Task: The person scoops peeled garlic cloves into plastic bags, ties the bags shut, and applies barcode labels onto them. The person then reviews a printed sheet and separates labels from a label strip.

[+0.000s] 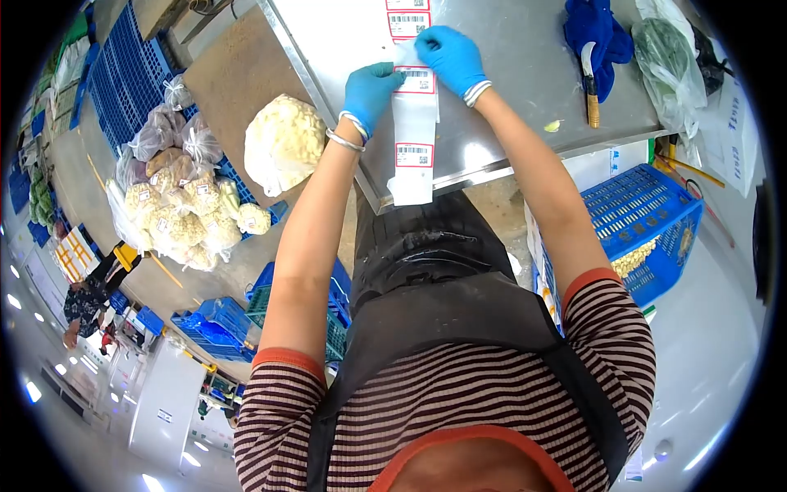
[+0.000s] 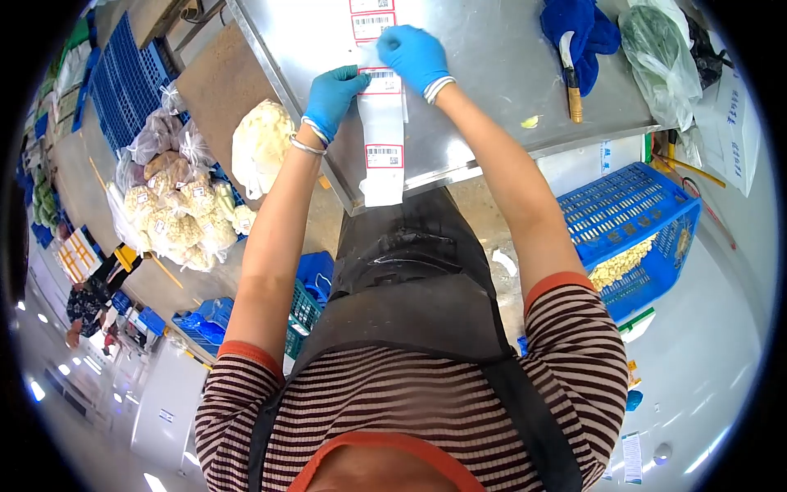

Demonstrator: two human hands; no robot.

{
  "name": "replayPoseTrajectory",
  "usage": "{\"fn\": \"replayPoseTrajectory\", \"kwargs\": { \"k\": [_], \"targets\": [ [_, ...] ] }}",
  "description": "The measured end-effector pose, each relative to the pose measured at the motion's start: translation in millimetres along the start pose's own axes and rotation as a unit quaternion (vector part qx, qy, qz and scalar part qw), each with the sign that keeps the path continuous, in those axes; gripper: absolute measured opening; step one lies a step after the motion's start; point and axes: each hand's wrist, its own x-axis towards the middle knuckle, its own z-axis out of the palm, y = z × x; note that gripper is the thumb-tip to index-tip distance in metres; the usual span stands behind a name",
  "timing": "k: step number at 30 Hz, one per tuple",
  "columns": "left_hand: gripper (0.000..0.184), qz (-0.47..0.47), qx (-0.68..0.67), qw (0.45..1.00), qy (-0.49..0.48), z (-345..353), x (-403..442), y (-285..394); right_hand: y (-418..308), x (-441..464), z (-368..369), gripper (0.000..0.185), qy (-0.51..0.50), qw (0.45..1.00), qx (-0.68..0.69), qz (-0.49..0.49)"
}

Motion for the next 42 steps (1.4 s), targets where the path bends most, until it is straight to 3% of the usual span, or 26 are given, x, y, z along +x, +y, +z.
{"fn": "replayPoseTrajectory", "kwargs": {
  "k": [4,6,8,11,14,16,18,20,21,22,24,26,29,30,33,36,39,42],
  "targets": [
    [0.028,0.009,-0.007,1.000,-0.011,-5,1,-1,9,7,-13,0.016,0.141,0.985,0.050,0.083],
    [0.030,0.015,-0.001,1.000,-0.009,-8,0,-2,56,22,-28,0.021,0.223,0.959,0.128,0.121],
    [0.035,0.029,-0.004,1.000,-0.010,-11,-8,3,39,22,-55,0.017,0.303,0.936,0.133,0.124],
    [0.040,0.063,0.083,0.994,0.034,-29,-36,26,-5,13,-80,0.026,0.309,0.911,0.254,0.101],
    [0.047,0.110,0.189,0.959,0.180,-79,-79,23,-79,-27,-72,0.017,0.275,0.929,0.247,0.027],
    [0.054,0.196,0.274,0.889,0.310,-137,-100,4,-117,-55,-46,0.012,0.205,0.950,0.227,0.065],
    [0.077,0.146,0.468,0.797,0.352,-200,-105,-30,-145,-74,1,0.010,0.128,0.970,0.197,0.063],
    [0.085,0.055,0.514,0.813,0.268,-244,-97,-99,-178,-80,57,0.013,0.025,0.982,0.182,0.041],
    [0.085,0.123,0.559,0.799,0.186,-266,-85,-180,-195,-74,90,0.015,-0.001,0.977,0.208,0.037],
    [0.078,0.110,0.553,0.814,0.137,-266,-96,-185,-205,-65,125,0.016,-0.018,0.976,0.212,0.037],
    [0.071,0.146,0.545,0.815,0.130,-262,-113,-183,-207,-38,197,0.018,0.054,0.990,0.086,-0.101],
    [0.072,0.163,0.514,0.827,0.160,-260,-119,-179,-205,-12,259,0.018,0.122,0.964,-0.016,-0.234],
    [0.070,0.173,0.496,0.834,0.172,-262,-115,-198,-160,-16,355,0.021,-0.072,0.946,-0.155,-0.277],
    [0.068,0.175,0.494,0.835,0.170,-263,-113,-208,-150,-32,375,0.024,-0.096,0.939,-0.170,-0.283],
    [0.066,0.189,0.461,0.854,0.151,-271,-113,-230,-140,-73,386,0.040,-0.143,0.930,-0.208,-0.268],
    [0.072,0.191,0.434,0.869,0.141,-279,-116,-237,-157,-58,350,0.045,-0.310,0.937,-0.113,-0.116],
    [0.077,0.189,0.437,0.871,0.120,-286,-115,-232,-178,-25,356,0.046,-0.017,0.964,-0.173,-0.200],
    [0.071,0.176,0.454,0.866,0.117,-290,-113,-223,-180,-15,411,0.049,-0.153,0.913,-0.242,-0.289]
  ]
}}
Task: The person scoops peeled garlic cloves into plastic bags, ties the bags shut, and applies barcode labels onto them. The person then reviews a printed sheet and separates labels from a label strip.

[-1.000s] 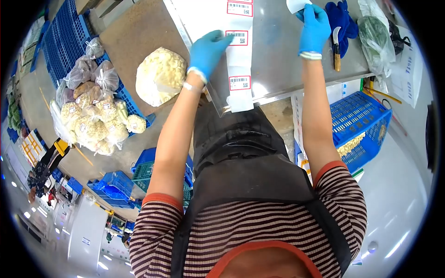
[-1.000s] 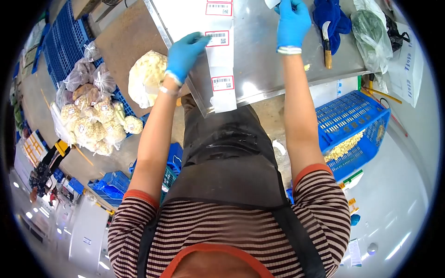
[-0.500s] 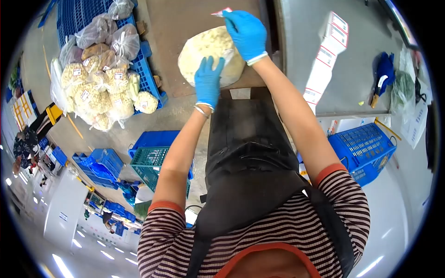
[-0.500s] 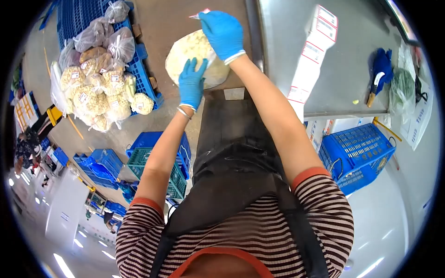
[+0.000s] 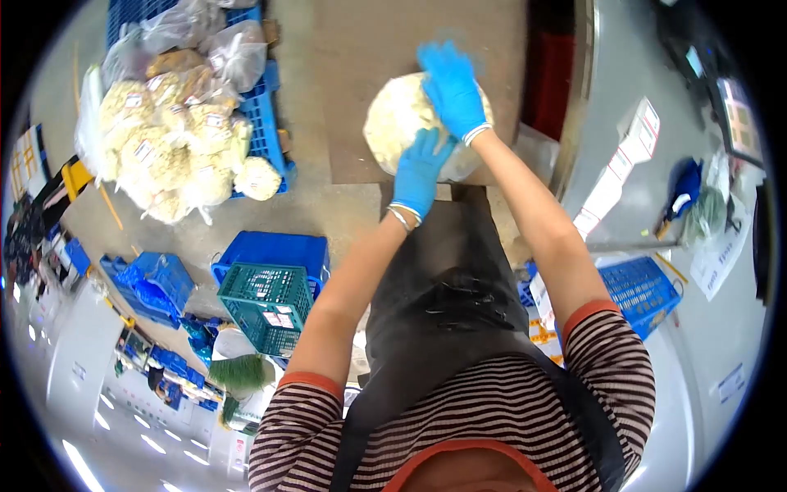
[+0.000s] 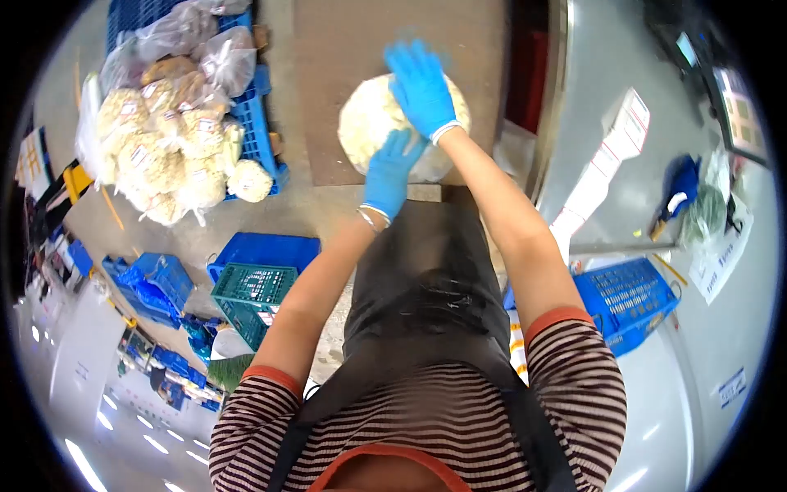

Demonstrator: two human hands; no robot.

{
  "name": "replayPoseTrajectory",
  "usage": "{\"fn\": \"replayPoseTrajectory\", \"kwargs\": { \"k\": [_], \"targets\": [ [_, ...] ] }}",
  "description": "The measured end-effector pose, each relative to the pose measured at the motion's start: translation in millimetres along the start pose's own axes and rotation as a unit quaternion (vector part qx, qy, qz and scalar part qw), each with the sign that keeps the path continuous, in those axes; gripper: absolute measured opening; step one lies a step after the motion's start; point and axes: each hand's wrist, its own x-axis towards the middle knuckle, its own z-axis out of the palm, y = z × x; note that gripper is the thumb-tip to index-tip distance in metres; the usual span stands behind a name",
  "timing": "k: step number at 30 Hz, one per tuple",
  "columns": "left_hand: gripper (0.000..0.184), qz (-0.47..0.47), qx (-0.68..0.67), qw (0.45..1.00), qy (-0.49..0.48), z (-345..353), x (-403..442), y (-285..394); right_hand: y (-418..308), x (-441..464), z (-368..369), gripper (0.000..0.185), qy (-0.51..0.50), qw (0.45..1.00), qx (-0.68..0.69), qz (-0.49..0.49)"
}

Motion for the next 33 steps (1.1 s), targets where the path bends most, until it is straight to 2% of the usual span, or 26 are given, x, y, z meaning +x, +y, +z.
{"fn": "replayPoseTrajectory", "kwargs": {
  "k": [1,2,4,6,7,8,9,10,11,12,14,17,18,19,20,21,22,23,25,26,27,28,29,30,32,33],
  "targets": [
    [0.058,-0.017,-0.006,1.000,-0.023,4,4,-3,-1,-12,23,0.052,-0.094,0.993,0.060,-0.034],
    [0.046,-0.031,-0.026,0.999,-0.013,1,4,-4,-8,-7,23,0.055,-0.115,0.992,0.050,-0.015],
    [0.037,-0.042,-0.116,0.992,0.029,-9,7,-11,-9,-3,23,0.059,-0.127,0.990,0.050,-0.029],
    [0.029,-0.028,-0.074,0.996,0.039,9,5,-19,-5,3,5,0.064,-0.161,0.985,0.032,-0.051],
    [0.026,-0.071,-0.114,0.991,-0.023,-17,10,-15,-9,12,-14,0.068,-0.176,0.978,0.092,0.069],
    [0.025,-0.084,-0.129,0.987,0.033,-17,8,-16,-11,13,-35,0.072,-0.198,0.950,0.152,0.187],
    [0.027,-0.092,-0.147,0.985,0.024,-32,7,-15,0,1,-30,0.072,-0.130,0.942,0.116,0.287],
    [0.028,-0.085,-0.178,0.978,0.063,-45,2,-12,18,-18,-23,0.073,-0.031,0.957,0.093,0.273],
    [0.029,-0.085,-0.196,0.974,0.082,-47,-5,-14,25,-31,-28,0.076,0.002,0.951,0.076,0.300],
    [0.030,-0.084,-0.215,0.968,0.101,-49,-13,-17,8,-34,-57,0.075,-0.021,0.926,0.121,0.358],
    [0.033,-0.117,-0.262,0.952,0.104,-78,-34,-27,13,-62,-62,0.069,0.020,0.935,0.194,0.296],
    [0.034,-0.169,-0.343,0.909,0.165,-127,-73,-70,-10,-96,-84,0.063,-0.062,0.883,0.339,0.318],
    [0.031,-0.147,-0.281,0.931,0.181,-152,-88,-89,-13,-109,-78,0.061,-0.056,0.852,0.398,0.334],
    [0.028,-0.235,-0.421,0.864,0.145,-179,-101,-104,-25,-115,-84,0.058,-0.073,0.837,0.402,0.365],
    [0.028,-0.234,-0.495,0.812,0.204,-182,-113,-134,-48,-117,-97,0.055,-0.069,0.858,0.375,0.345],
    [0.029,-0.218,-0.413,0.857,0.216,-229,-129,-144,-41,-130,-86,0.055,-0.099,0.835,0.412,0.352],
    [0.029,-0.215,-0.376,0.866,0.250,-234,-140,-186,-30,-140,-70,0.054,-0.129,0.809,0.447,0.358],
    [0.030,-0.258,-0.445,0.809,0.283,-270,-150,-205,-43,-133,-80,0.054,-0.146,0.817,0.433,0.353],
    [0.034,-0.233,-0.215,0.896,0.312,-336,-180,-255,-77,-128,-108,0.054,-0.182,0.829,0.401,0.346],
    [0.033,-0.254,-0.246,0.857,0.375,-367,-188,-276,-76,-130,-102,0.054,-0.173,0.841,0.398,0.323],
    [0.030,-0.268,-0.117,0.859,0.420,-406,-198,-282,-78,-132,-94,0.054,-0.163,0.853,0.394,0.300],
    [0.028,-0.323,-0.070,0.836,0.437,-426,-204,-309,-76,-136,-90,0.054,-0.154,0.865,0.389,0.278],
    [0.028,-0.291,-0.063,0.816,0.495,-441,-210,-328,-83,-134,-91,0.054,-0.124,0.866,0.410,0.260],
    [0.029,-0.256,-0.056,0.792,0.551,-449,-213,-338,-91,-133,-97,0.054,-0.145,0.863,0.403,0.269],
    [0.033,-0.263,0.082,0.778,0.565,-446,-198,-342,-105,-124,-119,0.054,-0.178,0.856,0.390,0.290],
    [0.036,-0.265,0.150,0.767,0.565,-438,-190,-342,-99,-131,-107,0.052,-0.148,0.867,0.393,0.267]
  ]
}}
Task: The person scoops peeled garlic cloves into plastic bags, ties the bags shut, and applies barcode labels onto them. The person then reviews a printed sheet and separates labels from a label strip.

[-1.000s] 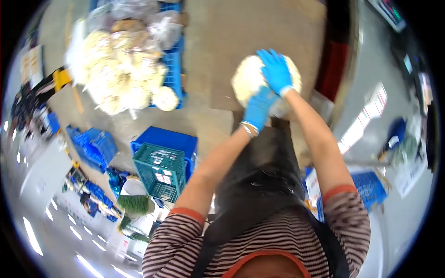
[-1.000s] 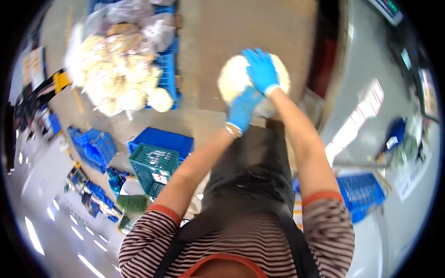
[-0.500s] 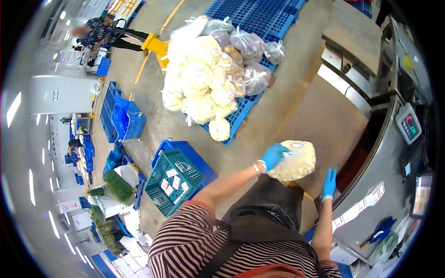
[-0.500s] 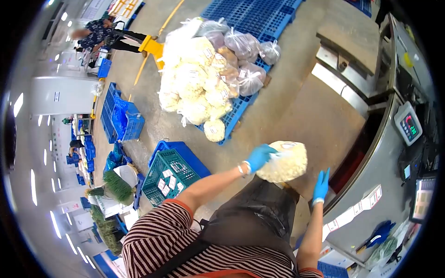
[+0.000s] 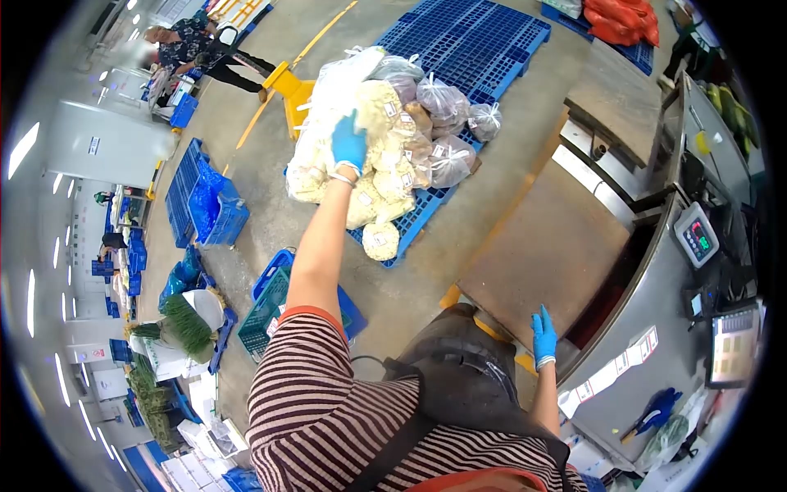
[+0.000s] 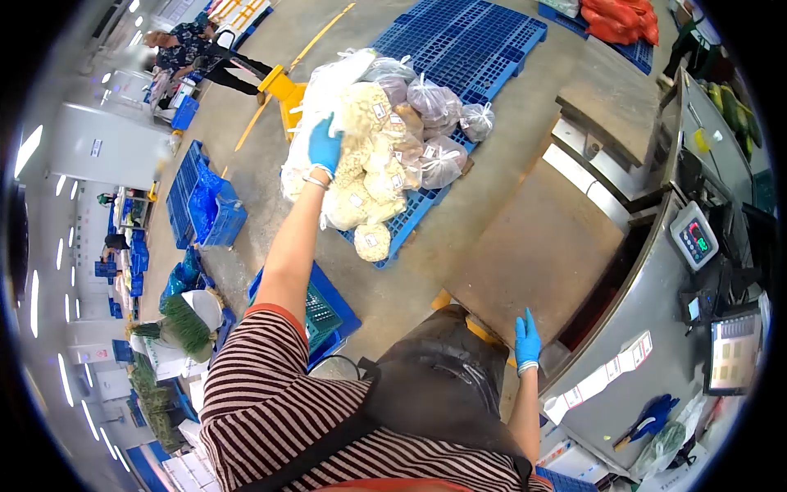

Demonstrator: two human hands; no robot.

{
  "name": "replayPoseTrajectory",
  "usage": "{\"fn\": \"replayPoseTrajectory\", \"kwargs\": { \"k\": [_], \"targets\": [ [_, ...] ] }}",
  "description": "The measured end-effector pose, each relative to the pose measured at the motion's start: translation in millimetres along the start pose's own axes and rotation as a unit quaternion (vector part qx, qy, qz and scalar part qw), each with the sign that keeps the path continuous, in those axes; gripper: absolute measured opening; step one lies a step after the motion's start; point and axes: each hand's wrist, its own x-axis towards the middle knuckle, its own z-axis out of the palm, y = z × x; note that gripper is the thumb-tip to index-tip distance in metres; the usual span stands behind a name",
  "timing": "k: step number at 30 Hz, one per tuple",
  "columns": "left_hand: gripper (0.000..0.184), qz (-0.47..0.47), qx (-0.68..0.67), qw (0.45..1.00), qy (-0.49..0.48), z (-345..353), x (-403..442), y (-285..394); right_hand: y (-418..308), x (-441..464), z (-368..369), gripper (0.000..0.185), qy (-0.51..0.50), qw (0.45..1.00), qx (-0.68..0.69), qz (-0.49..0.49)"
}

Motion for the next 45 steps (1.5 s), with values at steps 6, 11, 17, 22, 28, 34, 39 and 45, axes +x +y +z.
{"fn": "replayPoseTrajectory", "kwargs": {
  "k": [6,11,17,22,28,34,39,45],
  "targets": [
    [0.033,-0.061,-0.234,0.878,-0.413,44,-174,132,-14,-39,5,0.050,-0.049,0.995,-0.088,0.004],
    [0.032,-0.017,-0.357,0.705,-0.613,-17,-185,253,-109,-84,6,0.050,-0.025,0.988,-0.143,-0.061],
    [0.032,0.063,-0.332,0.581,-0.741,-93,-143,385,-193,-147,-77,0.042,0.102,0.994,-0.032,-0.013],
    [0.032,0.033,-0.346,0.524,-0.778,-107,-125,465,-168,-138,-150,0.049,0.362,0.916,0.077,0.154],
    [0.038,-0.008,-0.372,0.591,-0.716,-76,-155,536,-156,-77,-190,0.091,0.405,0.894,-0.079,0.177],
    [0.063,0.120,-0.313,0.725,-0.602,-12,-159,594,-167,-59,-189,0.095,0.352,0.920,-0.061,0.162],
    [0.068,0.228,-0.227,0.775,-0.544,4,-161,648,-166,-70,-189,0.087,0.335,0.933,-0.051,0.119],
    [0.028,-0.080,-0.385,0.578,-0.715,30,-162,648,-164,-89,-211,0.074,0.350,0.929,0.090,0.076]
  ]
}}
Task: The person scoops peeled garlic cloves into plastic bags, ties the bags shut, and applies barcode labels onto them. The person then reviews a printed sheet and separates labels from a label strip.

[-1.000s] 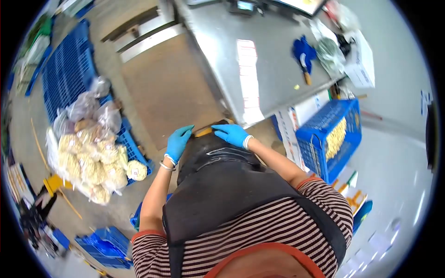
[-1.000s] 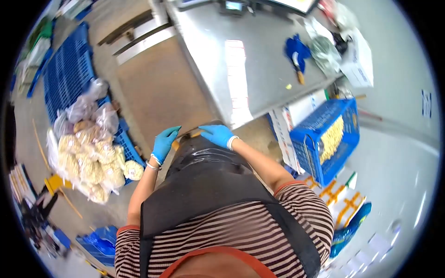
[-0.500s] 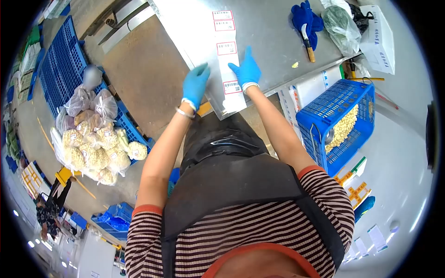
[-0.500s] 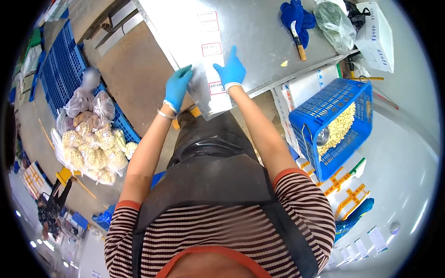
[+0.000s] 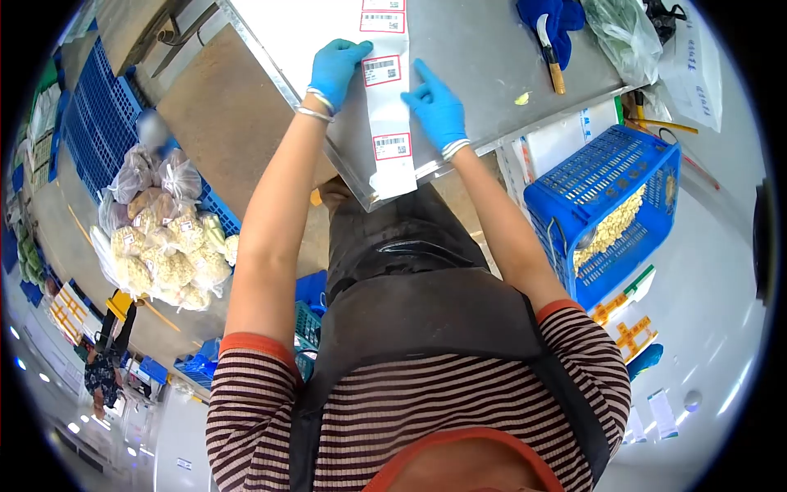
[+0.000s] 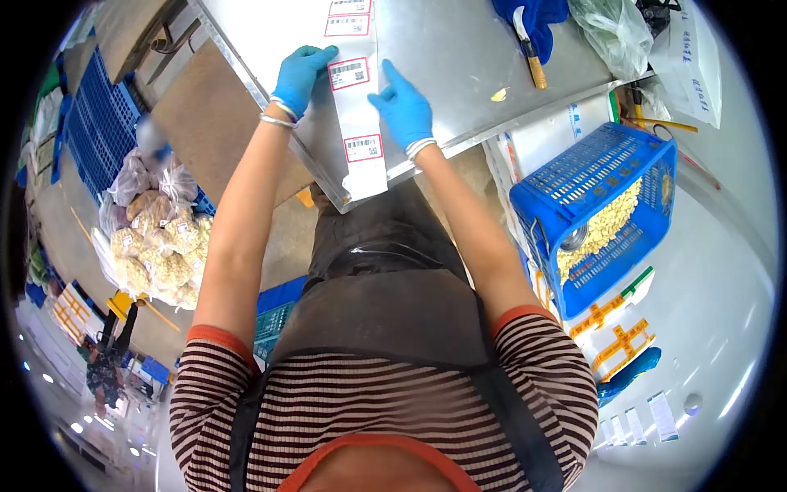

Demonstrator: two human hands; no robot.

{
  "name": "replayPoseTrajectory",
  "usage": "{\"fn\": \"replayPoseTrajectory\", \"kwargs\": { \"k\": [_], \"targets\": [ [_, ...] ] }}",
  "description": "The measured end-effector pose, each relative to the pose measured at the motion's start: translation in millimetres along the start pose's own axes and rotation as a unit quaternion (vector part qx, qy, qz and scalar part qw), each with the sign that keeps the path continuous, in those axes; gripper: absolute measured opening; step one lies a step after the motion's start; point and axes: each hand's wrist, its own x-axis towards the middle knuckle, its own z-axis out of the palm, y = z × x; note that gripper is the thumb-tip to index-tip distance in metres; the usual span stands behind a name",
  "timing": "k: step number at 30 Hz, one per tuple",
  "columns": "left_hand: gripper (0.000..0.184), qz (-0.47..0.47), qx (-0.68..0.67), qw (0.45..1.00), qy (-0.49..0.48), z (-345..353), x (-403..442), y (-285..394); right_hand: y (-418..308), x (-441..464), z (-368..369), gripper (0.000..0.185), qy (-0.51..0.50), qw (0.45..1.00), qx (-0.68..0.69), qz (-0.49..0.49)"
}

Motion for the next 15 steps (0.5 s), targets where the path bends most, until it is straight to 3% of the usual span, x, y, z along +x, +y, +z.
{"fn": "replayPoseTrajectory", "kwargs": {
  "k": [1,4,8,11,15],
  "targets": [
    [0.027,-0.014,-0.056,0.998,-0.031,-5,-6,4,0,2,-7,0.064,0.028,0.999,0.026,0.001],
    [0.025,-0.039,-0.138,0.986,-0.081,-11,-22,17,-5,13,-32,0.057,0.068,0.978,0.031,-0.194],
    [0.021,-0.040,-0.170,0.977,-0.127,-13,-33,24,-36,21,-42,0.054,0.001,0.968,-0.022,-0.249],
    [0.018,-0.050,-0.180,0.968,-0.166,-12,-36,25,-37,35,-38,0.048,-0.109,0.978,0.052,-0.172],
    [0.010,-0.032,-0.242,0.951,-0.189,-15,-30,12,-47,39,-31,0.039,-0.129,0.975,0.154,-0.096]
  ]
}}
